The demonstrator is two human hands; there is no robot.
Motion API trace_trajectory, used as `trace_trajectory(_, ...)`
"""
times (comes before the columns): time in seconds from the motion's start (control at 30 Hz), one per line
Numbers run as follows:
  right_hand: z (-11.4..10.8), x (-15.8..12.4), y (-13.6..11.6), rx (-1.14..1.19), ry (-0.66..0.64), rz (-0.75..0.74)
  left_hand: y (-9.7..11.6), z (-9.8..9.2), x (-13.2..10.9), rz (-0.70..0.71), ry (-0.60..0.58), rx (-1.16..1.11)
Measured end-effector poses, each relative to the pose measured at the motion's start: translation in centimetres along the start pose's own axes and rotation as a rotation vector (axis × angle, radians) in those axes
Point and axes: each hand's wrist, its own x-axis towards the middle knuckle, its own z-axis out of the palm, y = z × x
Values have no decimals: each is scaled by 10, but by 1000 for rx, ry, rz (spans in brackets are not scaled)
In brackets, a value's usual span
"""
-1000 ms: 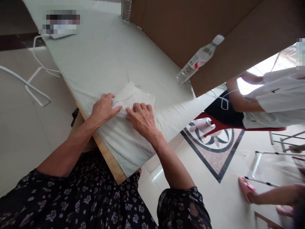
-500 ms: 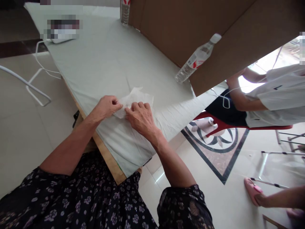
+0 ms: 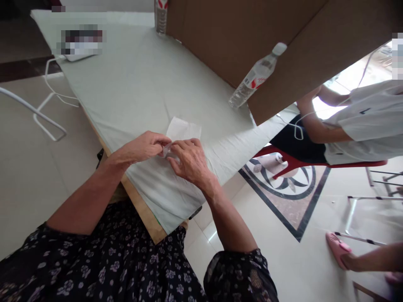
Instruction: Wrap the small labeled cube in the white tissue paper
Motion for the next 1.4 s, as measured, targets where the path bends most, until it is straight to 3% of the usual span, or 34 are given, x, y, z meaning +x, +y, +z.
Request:
trace_trajectory(0.1,4,-5,6,87,38,-3,1,8,0,82,12,172)
trace_trajectory(0.2,8,-19,20,181,170,37,-1,25,1,130,138,360)
trace_trajectory(0.3,12,-45,37,257,404,286,-6,39,-2,186,239,461)
trace_trajectory(0.33,13,-54,42,301,422,397,-8,42,-2,217,258,485)
trace_trajectory(0.43,15,-70,49,457,285,661,-12,43,-3,301,252,536)
trace_trajectory(0.53,22,-65,48,576,175,742,-11,41,-2,310,205,545)
trace_trajectory(0.7,36,-33,40,631,267,803,-7,41,-1,271,188,542)
trace_trajectory(0.9,38,-19,23,627,461,729,-2,42,2,218,155,497)
trace_trajectory(1.0,34,-13,14,606,491,660,1,42,4,178,128,478)
trace_trajectory(1.23,39,4,-3,448,362,572,1,45,6,139,111,418)
trace_trajectory(1.4,31,-6,-6,327,214,418,-5,47,5,140,197,280)
